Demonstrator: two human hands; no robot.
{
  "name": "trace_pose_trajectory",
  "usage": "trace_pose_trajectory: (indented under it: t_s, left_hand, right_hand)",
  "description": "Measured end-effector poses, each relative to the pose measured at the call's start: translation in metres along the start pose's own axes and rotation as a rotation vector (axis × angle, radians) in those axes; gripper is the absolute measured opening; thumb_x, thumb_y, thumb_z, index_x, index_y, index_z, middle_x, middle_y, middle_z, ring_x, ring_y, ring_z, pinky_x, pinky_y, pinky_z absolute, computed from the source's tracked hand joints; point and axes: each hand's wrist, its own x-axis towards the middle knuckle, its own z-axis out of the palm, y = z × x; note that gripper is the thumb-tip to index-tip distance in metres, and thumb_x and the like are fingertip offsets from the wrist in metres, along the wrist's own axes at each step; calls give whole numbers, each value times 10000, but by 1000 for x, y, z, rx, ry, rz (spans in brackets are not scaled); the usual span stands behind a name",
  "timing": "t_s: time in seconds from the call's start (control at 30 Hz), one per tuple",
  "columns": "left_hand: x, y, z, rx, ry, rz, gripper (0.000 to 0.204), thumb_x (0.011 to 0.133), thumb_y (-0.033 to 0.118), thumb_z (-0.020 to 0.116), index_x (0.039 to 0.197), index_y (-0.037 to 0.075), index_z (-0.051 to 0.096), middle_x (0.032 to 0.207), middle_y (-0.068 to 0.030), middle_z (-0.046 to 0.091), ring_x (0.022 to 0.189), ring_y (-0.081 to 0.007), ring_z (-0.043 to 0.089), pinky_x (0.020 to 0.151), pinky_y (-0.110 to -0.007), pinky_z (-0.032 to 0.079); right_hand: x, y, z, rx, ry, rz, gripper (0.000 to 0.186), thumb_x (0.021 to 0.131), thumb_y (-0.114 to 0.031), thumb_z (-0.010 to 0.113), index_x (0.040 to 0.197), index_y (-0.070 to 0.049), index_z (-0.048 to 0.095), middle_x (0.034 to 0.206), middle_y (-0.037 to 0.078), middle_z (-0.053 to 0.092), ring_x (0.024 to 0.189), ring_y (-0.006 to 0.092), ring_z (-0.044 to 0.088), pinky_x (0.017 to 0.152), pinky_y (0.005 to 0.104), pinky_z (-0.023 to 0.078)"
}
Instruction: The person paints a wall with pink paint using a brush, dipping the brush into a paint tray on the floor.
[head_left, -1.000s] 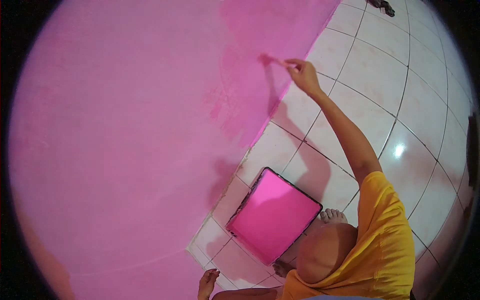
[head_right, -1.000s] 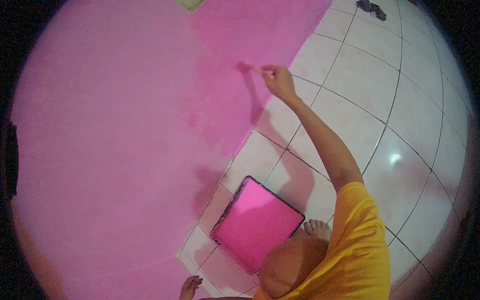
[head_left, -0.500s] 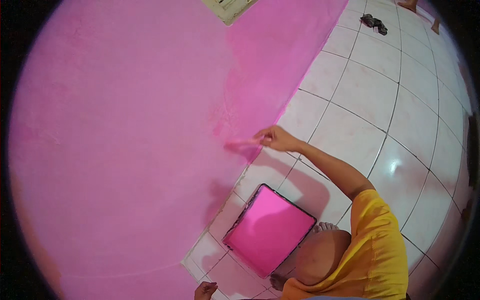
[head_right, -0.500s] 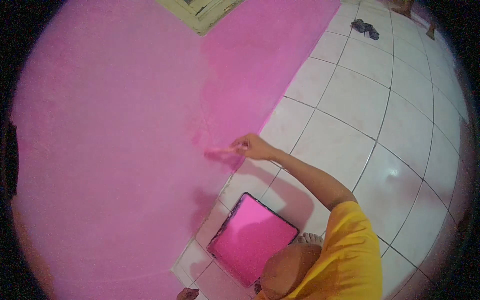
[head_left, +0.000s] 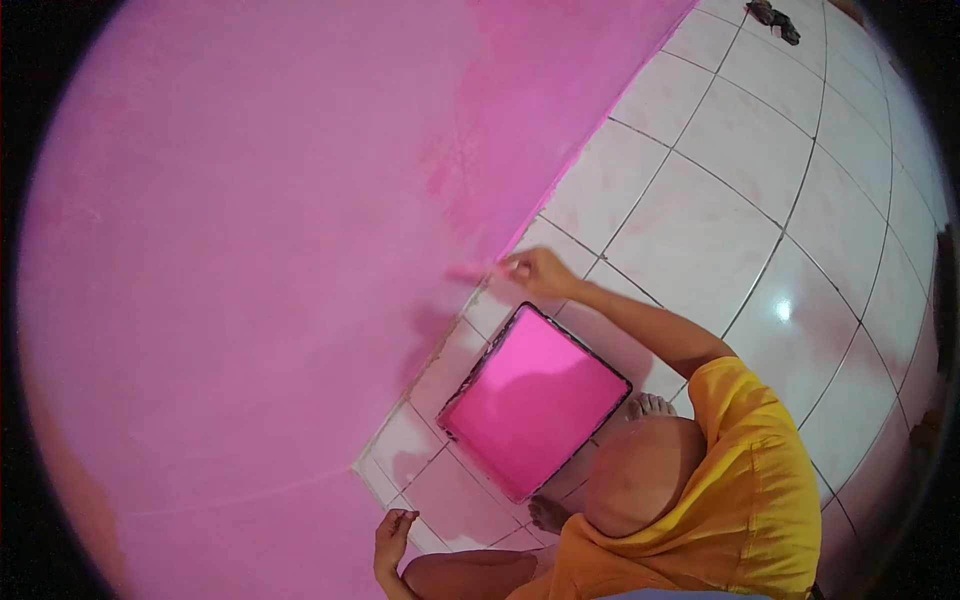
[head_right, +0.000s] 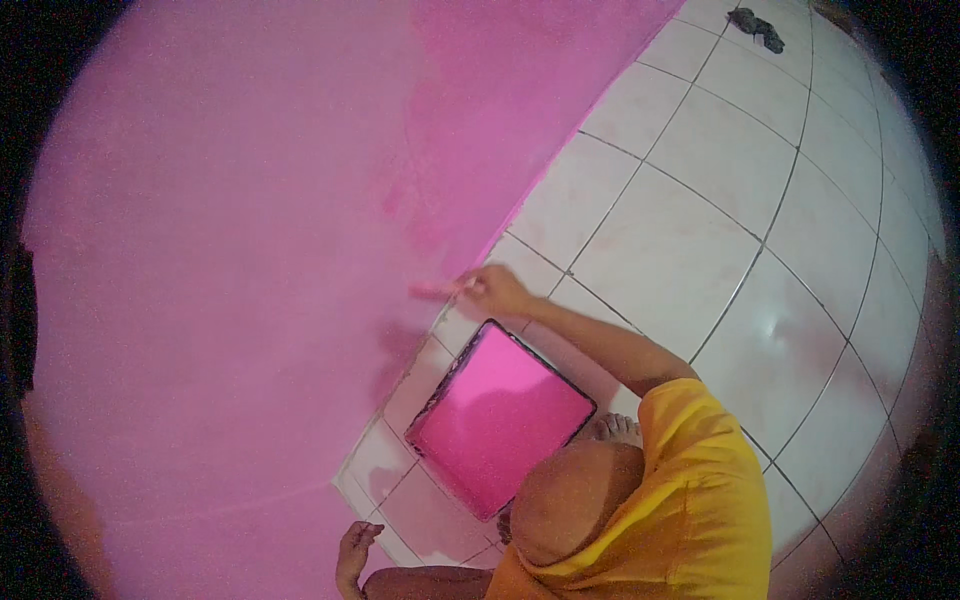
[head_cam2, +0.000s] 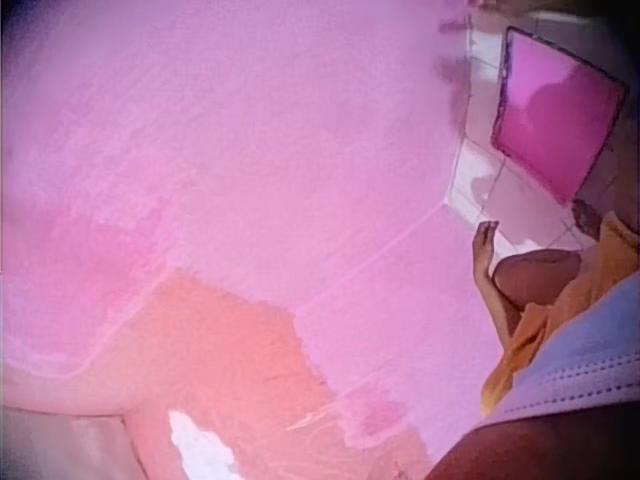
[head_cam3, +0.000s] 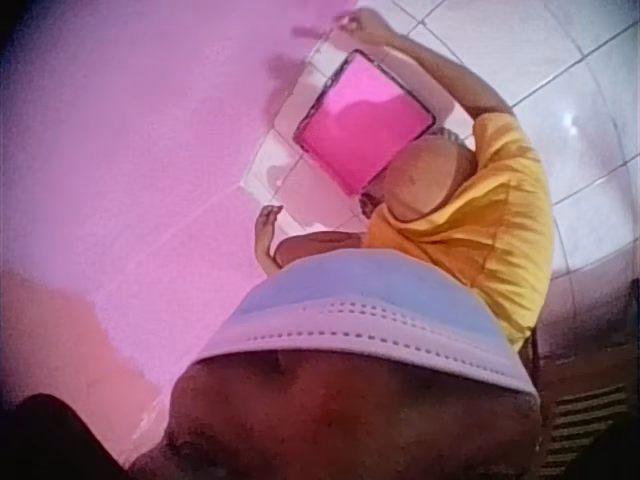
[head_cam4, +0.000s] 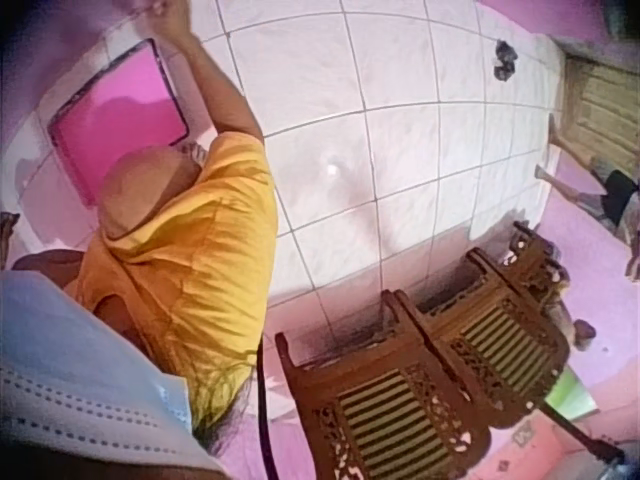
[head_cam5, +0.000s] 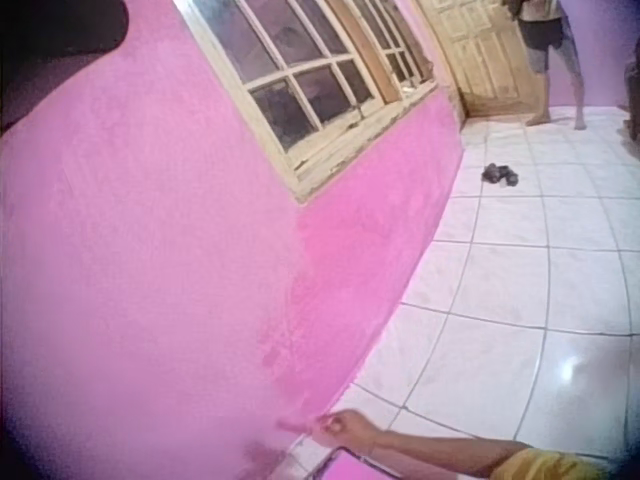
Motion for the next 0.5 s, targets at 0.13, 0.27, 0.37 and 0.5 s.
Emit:
trace_pose_trajectory:
  t_s: [0.13, 0.27, 0.37, 0.5]
  left_hand:
    - [-6, 6, 12, -19, -4, 38, 185, 927, 187, 549, 956, 6, 571, 990, -85, 659, 968, -155, 580, 872, -293, 425]
    - [-20, 5, 11, -70, 17, 35, 191, 918, 181, 578, 971, -2, 567, 956, -73, 651, 924, -119, 573, 870, -260, 424]
    - [-23, -8, 3, -30, 55, 12, 174, 917, 171, 578, 972, 6, 566, 957, -74, 649, 928, -117, 571, 863, -262, 431]
    - [-14, -32, -3, -106, 141, 197, 215, 879, 193, 628, 1010, 31, 575, 984, -121, 645, 964, -173, 595, 851, -309, 467]
  right_hand:
    - [16, 41, 5, 213, 356, -112, 270, 810, -126, 601, 1059, -40, 658, 804, 105, 675, 681, 103, 555, 621, 276, 456]
    - [47, 61, -85, 0, 873, 20, 269, 810, -220, 609, 991, -32, 676, 709, 166, 652, 581, 231, 613, 568, 351, 466]
    - [45, 39, -83, 55, 1001, 71, 256, 840, -211, 587, 987, -20, 673, 689, 172, 638, 562, 224, 585, 556, 349, 451]
    - [32, 56, -37, 88, 551, -59, 316, 822, -293, 619, 967, -14, 657, 642, 151, 600, 559, 200, 558, 537, 349, 432]
